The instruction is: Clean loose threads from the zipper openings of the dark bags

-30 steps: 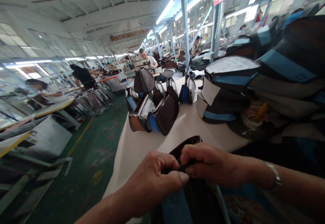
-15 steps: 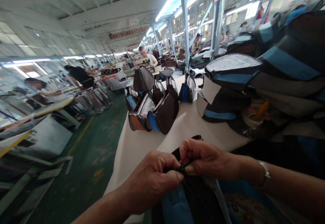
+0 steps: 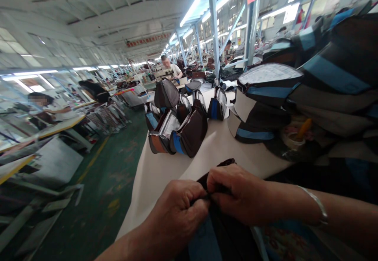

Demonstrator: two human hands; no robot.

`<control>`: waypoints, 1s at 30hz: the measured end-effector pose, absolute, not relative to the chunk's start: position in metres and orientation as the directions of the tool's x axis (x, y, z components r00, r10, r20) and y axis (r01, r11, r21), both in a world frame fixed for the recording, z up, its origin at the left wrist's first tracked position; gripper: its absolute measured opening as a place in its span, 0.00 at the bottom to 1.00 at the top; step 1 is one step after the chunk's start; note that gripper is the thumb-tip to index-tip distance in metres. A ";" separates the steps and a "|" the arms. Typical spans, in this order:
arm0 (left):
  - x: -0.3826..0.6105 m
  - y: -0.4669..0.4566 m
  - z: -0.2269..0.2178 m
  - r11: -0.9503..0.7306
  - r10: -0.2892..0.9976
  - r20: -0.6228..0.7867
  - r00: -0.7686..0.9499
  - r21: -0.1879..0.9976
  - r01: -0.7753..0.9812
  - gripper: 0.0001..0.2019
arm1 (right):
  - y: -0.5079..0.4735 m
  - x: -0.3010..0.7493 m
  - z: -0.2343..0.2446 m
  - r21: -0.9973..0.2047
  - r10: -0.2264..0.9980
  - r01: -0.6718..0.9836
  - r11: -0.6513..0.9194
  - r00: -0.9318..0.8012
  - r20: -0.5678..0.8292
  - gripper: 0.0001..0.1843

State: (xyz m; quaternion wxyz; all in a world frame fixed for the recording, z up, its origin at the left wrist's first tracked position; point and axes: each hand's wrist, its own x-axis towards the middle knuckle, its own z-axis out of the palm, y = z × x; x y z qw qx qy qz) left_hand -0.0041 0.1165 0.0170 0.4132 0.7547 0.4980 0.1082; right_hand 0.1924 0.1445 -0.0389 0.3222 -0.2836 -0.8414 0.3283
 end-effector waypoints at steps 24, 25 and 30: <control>-0.016 0.128 0.023 0.076 0.636 -0.480 0.605 0.818 0.570 0.23 | 0.130 0.207 -0.037 -0.109 0.163 0.121 0.987 -0.774 0.612 0.12; -0.017 0.126 0.022 0.062 0.632 -0.483 0.605 0.811 0.582 0.22 | 0.128 0.208 -0.038 -0.130 0.157 0.096 0.987 -0.770 0.618 0.12; -0.013 0.118 0.026 -0.202 0.663 -0.372 0.650 0.747 0.634 0.14 | 0.130 0.214 -0.044 -0.731 0.555 -0.014 0.682 -0.642 0.530 0.10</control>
